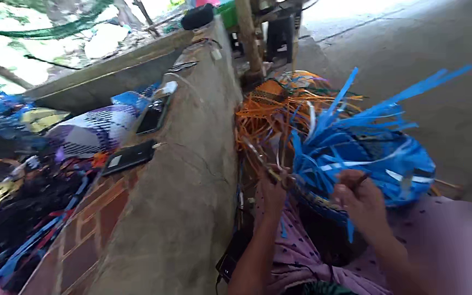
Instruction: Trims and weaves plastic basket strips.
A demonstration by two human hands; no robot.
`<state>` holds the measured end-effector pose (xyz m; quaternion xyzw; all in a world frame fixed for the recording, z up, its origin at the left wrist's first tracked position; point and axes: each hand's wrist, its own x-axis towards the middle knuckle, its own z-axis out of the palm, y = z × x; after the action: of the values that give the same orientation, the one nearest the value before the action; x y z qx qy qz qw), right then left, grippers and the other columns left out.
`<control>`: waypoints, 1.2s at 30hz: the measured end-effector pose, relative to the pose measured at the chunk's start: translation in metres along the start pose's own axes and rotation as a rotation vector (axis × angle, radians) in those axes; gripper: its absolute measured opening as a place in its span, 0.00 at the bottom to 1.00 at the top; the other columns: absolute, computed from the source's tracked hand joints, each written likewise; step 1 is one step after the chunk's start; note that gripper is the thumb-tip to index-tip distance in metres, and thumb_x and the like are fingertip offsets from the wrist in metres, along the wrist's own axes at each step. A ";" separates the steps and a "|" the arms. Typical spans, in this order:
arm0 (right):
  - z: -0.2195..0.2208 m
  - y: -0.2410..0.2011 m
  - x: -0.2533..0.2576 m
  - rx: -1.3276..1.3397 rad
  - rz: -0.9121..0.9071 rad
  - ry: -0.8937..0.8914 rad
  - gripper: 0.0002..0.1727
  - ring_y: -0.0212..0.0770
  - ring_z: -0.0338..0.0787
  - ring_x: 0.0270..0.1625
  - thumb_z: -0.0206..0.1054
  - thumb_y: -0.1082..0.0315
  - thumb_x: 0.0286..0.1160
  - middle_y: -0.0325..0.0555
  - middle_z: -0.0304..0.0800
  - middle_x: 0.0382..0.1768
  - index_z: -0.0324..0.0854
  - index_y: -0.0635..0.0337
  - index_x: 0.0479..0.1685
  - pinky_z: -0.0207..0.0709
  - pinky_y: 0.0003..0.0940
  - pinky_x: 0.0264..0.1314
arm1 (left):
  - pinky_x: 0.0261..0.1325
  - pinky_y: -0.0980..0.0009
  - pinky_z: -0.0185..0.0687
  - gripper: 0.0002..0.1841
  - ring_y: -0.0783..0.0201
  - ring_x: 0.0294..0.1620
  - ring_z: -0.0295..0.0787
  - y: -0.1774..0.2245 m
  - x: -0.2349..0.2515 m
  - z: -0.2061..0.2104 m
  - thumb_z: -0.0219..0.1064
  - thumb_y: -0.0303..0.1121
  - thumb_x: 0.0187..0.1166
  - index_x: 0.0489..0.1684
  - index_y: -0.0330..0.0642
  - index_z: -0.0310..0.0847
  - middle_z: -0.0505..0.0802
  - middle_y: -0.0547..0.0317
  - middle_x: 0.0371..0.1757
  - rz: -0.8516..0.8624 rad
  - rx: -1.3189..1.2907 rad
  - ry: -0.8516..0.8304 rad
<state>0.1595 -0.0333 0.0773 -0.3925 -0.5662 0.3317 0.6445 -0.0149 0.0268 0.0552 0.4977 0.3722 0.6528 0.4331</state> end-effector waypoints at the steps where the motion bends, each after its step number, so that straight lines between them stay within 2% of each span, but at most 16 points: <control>1: 0.006 -0.003 0.003 0.024 0.023 -0.019 0.13 0.19 0.83 0.27 0.65 0.65 0.80 0.27 0.86 0.32 0.81 0.62 0.55 0.82 0.20 0.28 | 0.39 0.70 0.93 0.15 0.67 0.33 0.93 0.006 -0.002 0.002 0.59 0.18 0.80 0.61 0.29 0.61 0.92 0.57 0.42 0.009 -0.025 -0.019; 3: 0.016 -0.003 0.009 0.019 0.005 -0.079 0.15 0.20 0.84 0.30 0.67 0.67 0.77 0.35 0.90 0.36 0.84 0.68 0.56 0.82 0.19 0.31 | 0.39 0.71 0.93 0.14 0.68 0.34 0.94 0.014 -0.008 0.006 0.59 0.19 0.81 0.59 0.33 0.61 0.93 0.61 0.40 0.023 -0.032 -0.071; 6: 0.027 -0.003 0.018 -0.156 -0.094 -0.120 0.20 0.24 0.83 0.38 0.70 0.63 0.76 0.52 0.87 0.53 0.86 0.67 0.62 0.79 0.16 0.38 | 0.45 0.77 0.90 0.16 0.78 0.40 0.91 0.015 -0.018 0.013 0.64 0.18 0.76 0.58 0.29 0.64 0.90 0.67 0.40 0.065 0.068 -0.112; 8: 0.031 -0.003 0.021 -0.226 -0.110 -0.076 0.16 0.28 0.86 0.41 0.69 0.64 0.77 0.55 0.88 0.53 0.89 0.67 0.56 0.81 0.18 0.42 | 0.49 0.80 0.87 0.16 0.82 0.42 0.88 0.010 -0.025 0.017 0.66 0.19 0.73 0.55 0.25 0.67 0.89 0.68 0.41 0.101 0.117 -0.129; 10: 0.030 0.000 0.022 -0.218 -0.092 -0.021 0.11 0.30 0.88 0.44 0.66 0.68 0.78 0.51 0.92 0.44 0.90 0.67 0.44 0.82 0.21 0.48 | 0.47 0.79 0.87 0.15 0.81 0.41 0.88 0.007 -0.029 0.017 0.66 0.19 0.74 0.54 0.27 0.68 0.89 0.67 0.41 0.134 0.144 -0.176; 11: 0.028 0.001 0.023 -0.173 -0.056 -0.004 0.10 0.29 0.89 0.43 0.65 0.69 0.78 0.49 0.92 0.42 0.90 0.68 0.42 0.83 0.21 0.48 | 0.46 0.77 0.89 0.14 0.79 0.40 0.89 0.004 -0.030 0.013 0.65 0.20 0.76 0.55 0.28 0.69 0.91 0.66 0.42 0.161 0.163 -0.217; 12: 0.025 0.000 0.023 -0.109 0.001 0.007 0.10 0.26 0.89 0.41 0.65 0.70 0.78 0.46 0.92 0.42 0.88 0.69 0.43 0.84 0.20 0.45 | 0.45 0.74 0.91 0.13 0.76 0.40 0.92 0.002 -0.030 0.008 0.64 0.22 0.78 0.56 0.28 0.69 0.92 0.64 0.45 0.190 0.200 -0.262; 14: 0.017 -0.003 0.024 0.017 0.114 0.033 0.07 0.24 0.89 0.36 0.66 0.73 0.78 0.41 0.91 0.40 0.84 0.69 0.46 0.86 0.20 0.38 | 0.44 0.71 0.93 0.17 0.71 0.40 0.94 -0.004 -0.032 -0.006 0.65 0.26 0.78 0.57 0.23 0.70 0.94 0.52 0.52 0.245 0.342 -0.348; 17: 0.005 -0.005 0.024 0.121 0.208 0.076 0.06 0.26 0.89 0.32 0.63 0.73 0.81 0.38 0.89 0.36 0.82 0.67 0.46 0.86 0.22 0.36 | 0.45 0.67 0.91 0.26 0.64 0.40 0.94 -0.008 -0.040 -0.021 0.68 0.31 0.67 0.58 0.16 0.72 0.94 0.44 0.45 0.202 0.562 -0.461; 19: 0.003 -0.003 0.022 0.145 0.213 0.091 0.08 0.25 0.88 0.31 0.60 0.72 0.84 0.36 0.88 0.35 0.83 0.67 0.46 0.86 0.22 0.37 | 0.47 0.64 0.90 0.32 0.61 0.43 0.93 -0.010 -0.047 -0.025 0.68 0.36 0.65 0.62 0.14 0.70 0.93 0.42 0.45 0.116 0.604 -0.566; 23: 0.005 0.000 0.019 0.158 0.173 0.095 0.08 0.22 0.87 0.31 0.59 0.73 0.85 0.33 0.88 0.33 0.83 0.66 0.46 0.85 0.20 0.37 | 0.50 0.66 0.90 0.34 0.63 0.45 0.93 -0.017 -0.055 -0.025 0.66 0.37 0.68 0.67 0.14 0.65 0.92 0.43 0.49 0.064 0.506 -0.659; 29: 0.007 0.000 0.017 0.149 0.064 0.078 0.09 0.20 0.87 0.32 0.58 0.75 0.84 0.33 0.89 0.35 0.84 0.68 0.46 0.85 0.18 0.38 | 0.50 0.67 0.92 0.31 0.65 0.45 0.94 -0.015 -0.053 -0.016 0.66 0.33 0.68 0.65 0.16 0.65 0.92 0.46 0.49 0.090 0.458 -0.662; 34: 0.008 0.000 0.015 0.137 0.061 0.076 0.09 0.21 0.87 0.33 0.58 0.73 0.85 0.34 0.89 0.35 0.84 0.68 0.46 0.85 0.19 0.39 | 0.36 0.73 0.89 0.23 0.70 0.36 0.94 -0.015 -0.057 -0.014 0.57 0.22 0.74 0.66 0.19 0.63 0.95 0.54 0.44 0.042 0.454 -0.677; 36: 0.009 0.001 0.015 0.127 0.053 0.073 0.09 0.20 0.87 0.32 0.58 0.73 0.84 0.34 0.89 0.34 0.84 0.68 0.45 0.85 0.18 0.39 | 0.37 0.73 0.90 0.20 0.71 0.36 0.94 -0.014 -0.059 -0.014 0.56 0.20 0.76 0.66 0.20 0.64 0.95 0.56 0.43 0.023 0.446 -0.672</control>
<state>0.1528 -0.0188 0.0839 -0.3777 -0.5096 0.3695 0.6791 -0.0176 -0.0244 0.0197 0.7694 0.3369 0.3618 0.4044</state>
